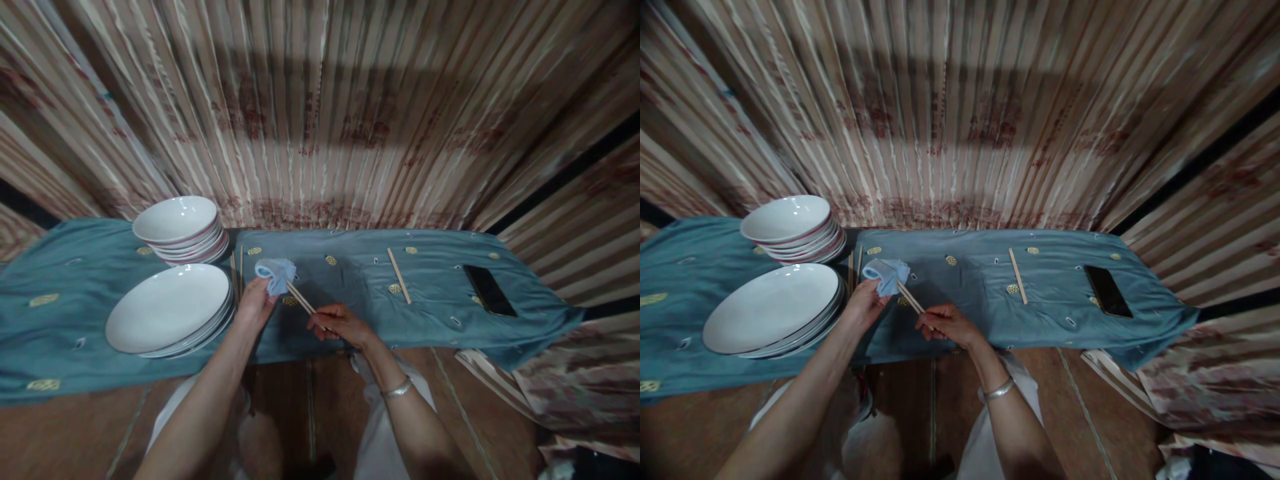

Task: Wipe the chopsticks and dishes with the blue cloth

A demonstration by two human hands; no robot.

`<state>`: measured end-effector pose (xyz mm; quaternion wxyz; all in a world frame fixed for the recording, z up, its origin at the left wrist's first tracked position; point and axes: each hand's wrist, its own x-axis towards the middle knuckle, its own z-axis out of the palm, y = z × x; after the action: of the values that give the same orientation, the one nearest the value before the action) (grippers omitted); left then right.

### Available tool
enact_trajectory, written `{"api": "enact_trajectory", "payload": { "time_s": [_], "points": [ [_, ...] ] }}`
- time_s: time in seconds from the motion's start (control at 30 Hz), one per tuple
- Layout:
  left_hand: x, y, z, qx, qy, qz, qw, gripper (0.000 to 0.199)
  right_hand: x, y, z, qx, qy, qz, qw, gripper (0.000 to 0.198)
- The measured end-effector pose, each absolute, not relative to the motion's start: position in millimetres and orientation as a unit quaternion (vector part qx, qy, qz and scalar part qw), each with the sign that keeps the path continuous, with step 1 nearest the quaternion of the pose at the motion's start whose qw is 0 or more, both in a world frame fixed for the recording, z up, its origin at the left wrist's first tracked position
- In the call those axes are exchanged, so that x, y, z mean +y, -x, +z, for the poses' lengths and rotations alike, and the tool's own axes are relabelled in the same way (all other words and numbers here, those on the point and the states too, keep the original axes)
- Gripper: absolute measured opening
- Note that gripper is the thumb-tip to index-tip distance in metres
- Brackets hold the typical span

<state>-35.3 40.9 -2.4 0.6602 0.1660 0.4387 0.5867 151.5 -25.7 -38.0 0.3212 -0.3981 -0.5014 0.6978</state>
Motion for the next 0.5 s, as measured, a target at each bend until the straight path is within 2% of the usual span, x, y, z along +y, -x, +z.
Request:
{"api": "enact_trajectory", "payload": {
  "time_s": [0.13,0.27,0.5],
  "points": [
    [29.2,25.3,-8.6,0.417,-0.247,0.542,0.687,0.011,-26.0,-149.3,-36.8,-0.486,0.403,0.692,0.349,0.049],
    [17.5,12.7,-17.0,0.411,-0.285,0.509,0.7,0.021,-25.6,-146.7,-35.1,-0.463,0.42,0.689,0.368,0.054],
    [20.0,18.0,-14.0,0.421,-0.295,0.525,0.678,0.029,-24.9,-143.7,-30.3,-0.466,0.414,0.692,0.363,0.051]
  ]
}}
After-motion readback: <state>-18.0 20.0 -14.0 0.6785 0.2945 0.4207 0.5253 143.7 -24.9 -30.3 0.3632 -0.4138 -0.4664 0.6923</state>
